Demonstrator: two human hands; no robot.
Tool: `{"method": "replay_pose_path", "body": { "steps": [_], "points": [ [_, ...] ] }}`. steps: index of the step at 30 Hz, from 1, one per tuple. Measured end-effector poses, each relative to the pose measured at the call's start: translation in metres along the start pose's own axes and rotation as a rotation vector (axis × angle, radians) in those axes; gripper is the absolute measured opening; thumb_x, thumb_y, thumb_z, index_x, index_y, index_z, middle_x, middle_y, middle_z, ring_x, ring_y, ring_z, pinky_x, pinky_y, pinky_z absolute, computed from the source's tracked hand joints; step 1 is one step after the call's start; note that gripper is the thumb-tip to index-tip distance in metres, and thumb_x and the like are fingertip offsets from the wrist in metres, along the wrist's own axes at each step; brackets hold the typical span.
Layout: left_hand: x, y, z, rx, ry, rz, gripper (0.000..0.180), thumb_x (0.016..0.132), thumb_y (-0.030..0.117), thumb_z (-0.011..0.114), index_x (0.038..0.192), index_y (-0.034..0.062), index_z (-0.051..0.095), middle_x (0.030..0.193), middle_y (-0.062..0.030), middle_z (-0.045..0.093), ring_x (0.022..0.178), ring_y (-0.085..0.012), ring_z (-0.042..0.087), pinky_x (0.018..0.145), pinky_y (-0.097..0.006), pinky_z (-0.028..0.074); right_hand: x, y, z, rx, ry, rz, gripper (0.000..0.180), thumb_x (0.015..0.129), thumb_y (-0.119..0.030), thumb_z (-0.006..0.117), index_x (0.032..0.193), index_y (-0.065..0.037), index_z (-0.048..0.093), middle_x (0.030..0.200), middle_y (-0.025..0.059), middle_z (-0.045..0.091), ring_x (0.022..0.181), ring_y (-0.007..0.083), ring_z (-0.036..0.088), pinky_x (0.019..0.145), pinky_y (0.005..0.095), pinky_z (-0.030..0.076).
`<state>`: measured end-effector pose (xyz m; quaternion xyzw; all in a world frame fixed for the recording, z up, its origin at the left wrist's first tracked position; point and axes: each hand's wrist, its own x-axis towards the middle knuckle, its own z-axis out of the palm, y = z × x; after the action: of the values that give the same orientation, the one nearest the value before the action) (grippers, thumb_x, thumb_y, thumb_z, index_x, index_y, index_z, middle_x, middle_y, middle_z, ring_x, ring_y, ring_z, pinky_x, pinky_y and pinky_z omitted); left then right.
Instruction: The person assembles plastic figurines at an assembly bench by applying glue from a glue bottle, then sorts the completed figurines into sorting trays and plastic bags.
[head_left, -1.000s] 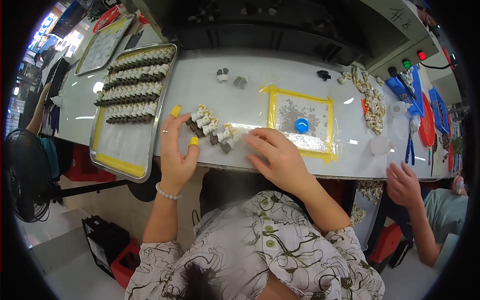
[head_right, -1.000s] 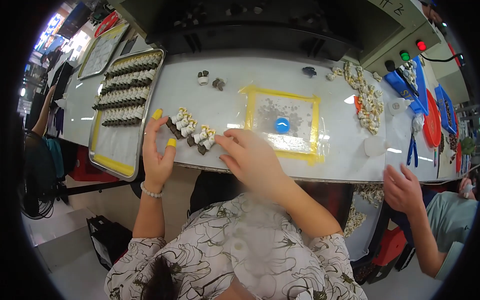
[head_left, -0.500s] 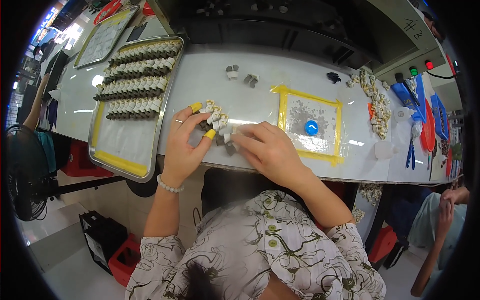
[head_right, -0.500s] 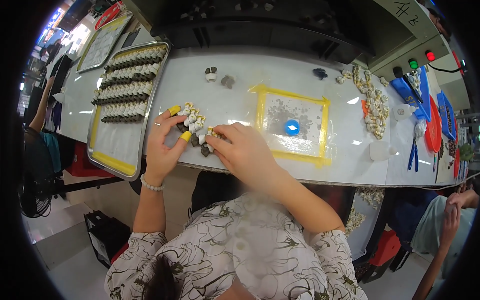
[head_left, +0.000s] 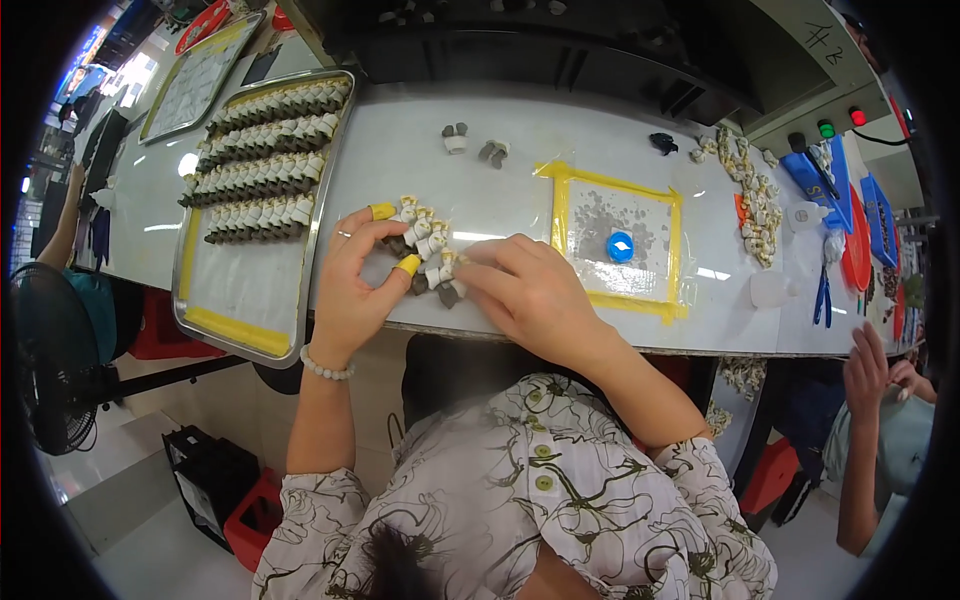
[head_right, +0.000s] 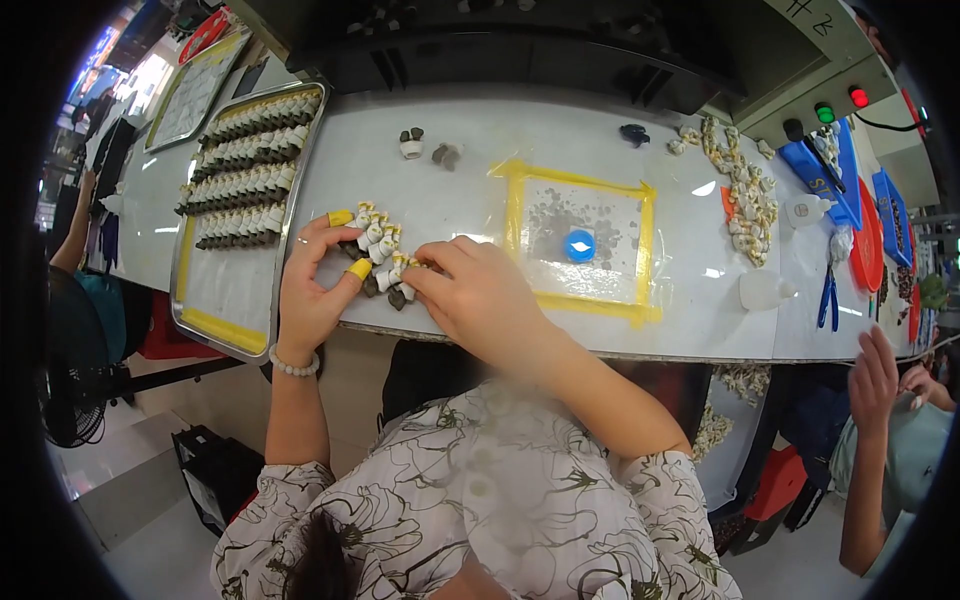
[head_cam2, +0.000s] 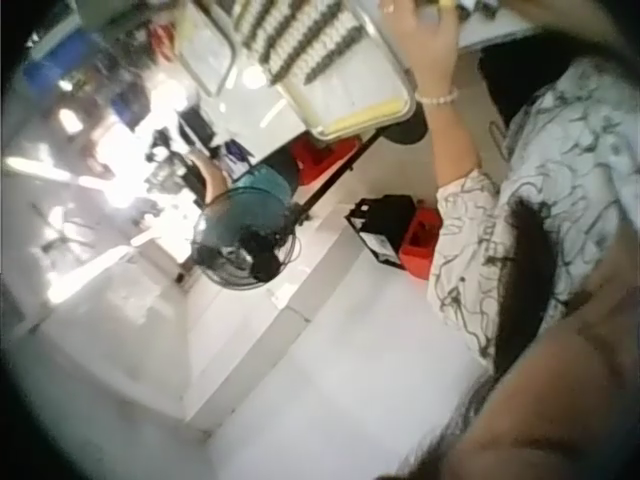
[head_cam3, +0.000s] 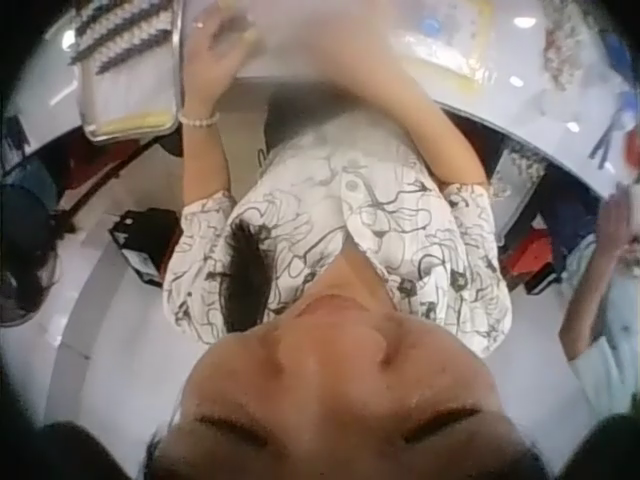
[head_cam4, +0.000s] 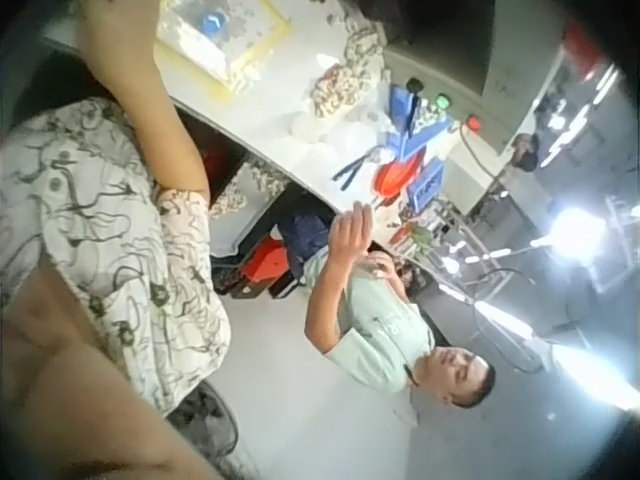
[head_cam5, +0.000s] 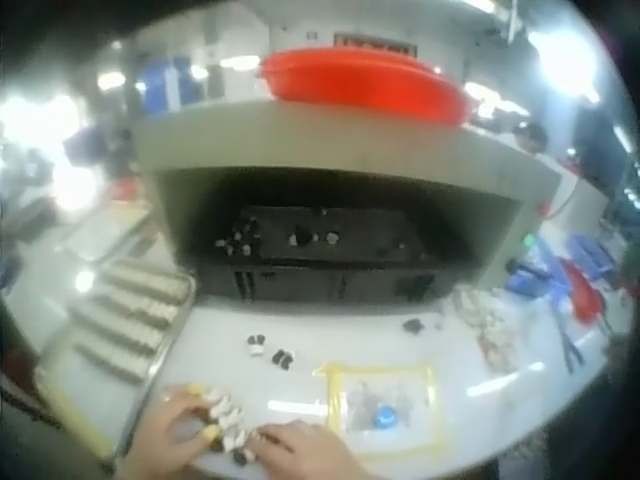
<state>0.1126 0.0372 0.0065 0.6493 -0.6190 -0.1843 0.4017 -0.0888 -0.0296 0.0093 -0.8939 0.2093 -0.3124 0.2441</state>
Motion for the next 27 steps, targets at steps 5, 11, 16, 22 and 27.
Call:
{"method": "replay_pose_path", "body": {
  "steps": [5,11,16,22,27],
  "points": [
    [0.006,0.009,-0.002,-0.006,-0.016,-0.049,0.033,0.063,0.005,0.065,0.095,0.0045,0.058,0.105,-0.0125,0.052,0.104,-0.0268,0.046,0.089,-0.033,0.037,-0.002,0.001,-0.002,0.004,0.010,-0.016,0.022,0.067,-0.005,0.064,0.089,-0.008,0.061,0.090,0.0056,0.056,0.076,0.0232,0.054,0.066,0.0332,0.044],
    [0.010,0.006,-0.008,0.059,-0.061,-0.037,0.034,0.062,0.006,0.065,0.095,0.0054,0.057,0.105,-0.0130,0.052,0.103,-0.0264,0.046,0.088,-0.032,0.038,-0.003,-0.006,-0.006,-0.012,-0.041,0.008,0.020,0.066,-0.005,0.064,0.085,-0.008,0.059,0.088,0.0056,0.054,0.078,0.0231,0.054,0.067,0.0332,0.043],
    [0.006,0.008,-0.013,0.082,-0.099,-0.054,0.034,0.061,0.007,0.065,0.095,0.0059,0.057,0.109,-0.0137,0.051,0.105,-0.0274,0.045,0.088,-0.033,0.038,-0.002,-0.010,-0.001,-0.037,-0.049,0.012,0.020,0.064,-0.006,0.065,0.083,-0.008,0.058,0.088,0.0053,0.054,0.079,0.0233,0.053,0.069,0.0333,0.041],
    [0.003,0.012,-0.013,0.079,-0.141,-0.019,0.042,0.059,0.009,0.068,0.099,0.0058,0.055,0.110,-0.0156,0.049,0.106,-0.0293,0.045,0.089,-0.034,0.037,0.001,-0.010,0.003,-0.012,-0.016,0.055,0.024,0.064,-0.007,0.066,0.087,-0.008,0.056,0.088,0.0055,0.054,0.079,0.0234,0.053,0.069,0.0340,0.042],
    [0.002,0.025,-0.007,-0.013,-0.180,-0.021,0.057,0.055,0.014,0.073,0.106,0.0068,0.049,0.111,-0.0175,0.046,0.108,-0.0317,0.042,0.090,-0.037,0.036,0.000,-0.007,0.002,-0.014,-0.001,0.068,0.025,0.064,-0.007,0.066,0.087,-0.008,0.056,0.087,0.0061,0.054,0.078,0.0238,0.053,0.067,0.0337,0.043]
  ]
}}
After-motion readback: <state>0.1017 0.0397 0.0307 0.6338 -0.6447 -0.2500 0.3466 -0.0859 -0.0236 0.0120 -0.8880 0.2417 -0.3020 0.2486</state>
